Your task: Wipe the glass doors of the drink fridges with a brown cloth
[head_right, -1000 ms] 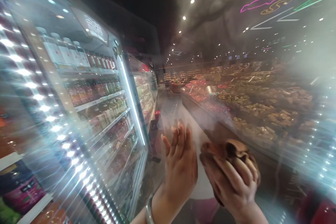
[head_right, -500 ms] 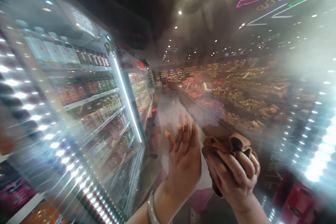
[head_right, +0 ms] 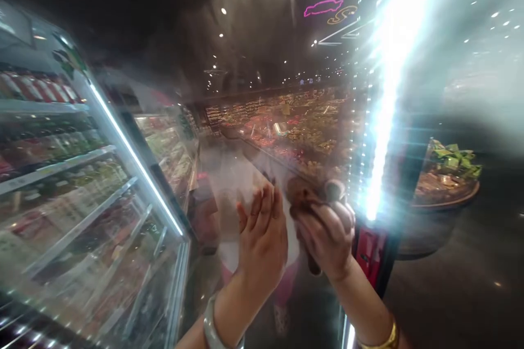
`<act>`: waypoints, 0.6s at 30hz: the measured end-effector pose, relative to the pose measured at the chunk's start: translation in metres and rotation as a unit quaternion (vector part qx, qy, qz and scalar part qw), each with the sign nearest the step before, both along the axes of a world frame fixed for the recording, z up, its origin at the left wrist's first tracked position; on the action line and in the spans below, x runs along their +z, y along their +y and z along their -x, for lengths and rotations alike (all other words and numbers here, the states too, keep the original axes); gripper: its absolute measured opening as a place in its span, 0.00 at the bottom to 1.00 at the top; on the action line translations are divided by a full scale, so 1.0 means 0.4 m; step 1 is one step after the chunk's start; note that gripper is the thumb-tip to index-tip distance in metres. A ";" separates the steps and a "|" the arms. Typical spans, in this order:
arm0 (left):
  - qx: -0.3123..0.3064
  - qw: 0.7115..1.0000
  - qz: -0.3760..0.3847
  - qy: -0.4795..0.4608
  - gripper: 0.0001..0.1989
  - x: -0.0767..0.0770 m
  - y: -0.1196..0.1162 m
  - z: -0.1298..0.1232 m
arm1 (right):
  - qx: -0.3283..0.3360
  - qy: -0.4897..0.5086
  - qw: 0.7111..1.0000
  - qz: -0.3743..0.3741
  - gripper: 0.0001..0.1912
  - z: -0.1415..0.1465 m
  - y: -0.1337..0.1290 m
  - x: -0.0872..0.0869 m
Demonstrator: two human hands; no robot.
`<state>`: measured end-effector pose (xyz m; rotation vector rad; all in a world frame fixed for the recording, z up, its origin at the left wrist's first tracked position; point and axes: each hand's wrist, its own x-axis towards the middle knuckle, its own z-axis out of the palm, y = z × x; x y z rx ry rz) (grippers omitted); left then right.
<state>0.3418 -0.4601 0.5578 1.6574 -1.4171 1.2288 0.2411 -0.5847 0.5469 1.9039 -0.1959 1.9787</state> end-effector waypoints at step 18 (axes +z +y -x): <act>0.021 0.998 -0.054 -0.017 0.34 -0.055 0.032 0.000 | -0.006 -0.073 0.993 -0.097 0.21 0.005 -0.020 -0.057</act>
